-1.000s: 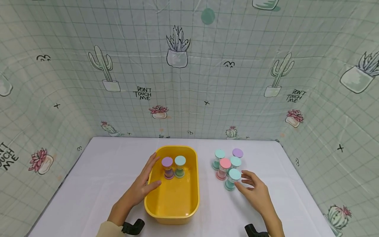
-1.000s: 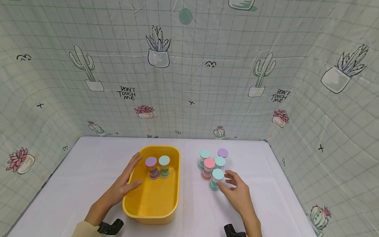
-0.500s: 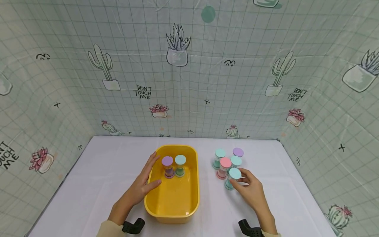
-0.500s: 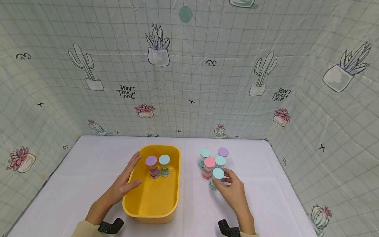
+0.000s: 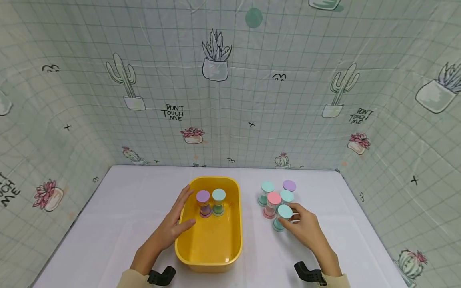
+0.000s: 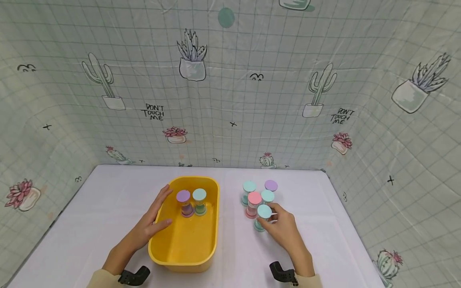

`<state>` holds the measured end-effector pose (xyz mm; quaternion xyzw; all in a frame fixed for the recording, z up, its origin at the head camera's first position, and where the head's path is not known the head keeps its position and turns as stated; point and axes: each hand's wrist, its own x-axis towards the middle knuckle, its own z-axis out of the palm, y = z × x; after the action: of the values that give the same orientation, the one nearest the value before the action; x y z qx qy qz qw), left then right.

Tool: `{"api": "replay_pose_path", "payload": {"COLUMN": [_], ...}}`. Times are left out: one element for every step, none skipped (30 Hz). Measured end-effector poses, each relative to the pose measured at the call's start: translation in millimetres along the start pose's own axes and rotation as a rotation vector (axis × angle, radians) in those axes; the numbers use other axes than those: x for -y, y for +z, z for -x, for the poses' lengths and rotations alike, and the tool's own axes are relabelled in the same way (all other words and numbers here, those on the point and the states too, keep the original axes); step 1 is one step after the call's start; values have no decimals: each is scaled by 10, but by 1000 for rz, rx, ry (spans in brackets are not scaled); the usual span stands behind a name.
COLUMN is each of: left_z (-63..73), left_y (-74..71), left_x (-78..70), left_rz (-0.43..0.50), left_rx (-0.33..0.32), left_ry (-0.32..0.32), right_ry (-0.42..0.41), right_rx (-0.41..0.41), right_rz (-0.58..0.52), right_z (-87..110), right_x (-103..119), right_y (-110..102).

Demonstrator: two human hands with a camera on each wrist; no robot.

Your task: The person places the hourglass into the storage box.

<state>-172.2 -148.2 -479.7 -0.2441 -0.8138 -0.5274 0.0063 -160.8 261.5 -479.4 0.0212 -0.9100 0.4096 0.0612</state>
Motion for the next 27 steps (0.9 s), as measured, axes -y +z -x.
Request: {"api": "replay_pose_path", "payload": {"left_z": [3, 4, 4, 3, -1, -6, -12, -17, -20, -21, -19, -16, -11, -5, -1, 1, 3, 4, 3, 1, -2, -3, -5, -7, -9, -10, -9], "left_y": [-2, -6, -14, -25, -38, -55, -73, -91, -108, -122, -132, -139, -142, -140, -136, -130, -123, -115, -107, -99, -93, -90, -87, -83, -80, -79, -78], "left_x": [-4, -10, -18, -25, -35, -46, -59, -73, -84, -92, -102, -109, -116, -121, -123, -126, -130, -129, -128, -124, -119, -114, -107, -95, -87, -81, -74], "left_rz": [-3, -8, -15, -31, -47, -65, -85, -101, -116, -130, -133, -133, -130, -121, -116, -112, -110, -108, -112, -116, -120, -126, -127, -125, -124, -119, -113], "left_rx": [2, 4, 7, 9, 13, 16, 20, 25, 31, 37, 43, 46, 50, 49, 47, 41, 35, 28, 23, 18, 14, 11, 10, 10, 10, 11, 11], "left_ry": [-3, -4, -5, -7, -14, -21, -26, -33, -39, -45, -50, -49, -48, -47, -42, -37, -35, -31, -28, -24, -21, -18, -12, -4, 3, 9, 13], "right_ry": [-3, -6, -10, -15, -20, -25, -27, -33, -37, -40, -46, -56, -64, -78, -91, -108, -127, -143, -159, -178, -192, -207, -220, -233, -245, -255, -268], "right_rx": [7, 14, 16, 21, 24, 28, 33, 39, 45, 54, 63, 73, 85, 95, 102, 108, 112, 115, 116, 114, 112, 110, 108, 104, 100, 97, 95], "right_rz": [7, 15, 20, 25, 28, 30, 32, 31, 24, 17, 8, -3, -15, -23, -25, -24, -25, -26, -28, -29, -35, -46, -57, -66, -75, -82, -90], "right_z": [1, 3, 7, 14, 20, 26, 32, 39, 46, 52, 56, 60, 64, 65, 62, 54, 45, 35, 22, 10, -5, -15, -24, -36, -50, -63, -79], "right_x": [5, 8, 16, 23, 32, 42, 55, 70, 89, 108, 134, 166, 204, 246, 294, 345, 398, 452, 504, 555, 604, 653, 702, 754, 805, 859, 910], "right_y": [-7, -13, -19, -27, -32, -37, -43, -50, -59, -68, -75, -87, -100, -114, -131, -147, -163, -178, -192, -207, -217, -227, -235, -242, -246, -244, -238]}}
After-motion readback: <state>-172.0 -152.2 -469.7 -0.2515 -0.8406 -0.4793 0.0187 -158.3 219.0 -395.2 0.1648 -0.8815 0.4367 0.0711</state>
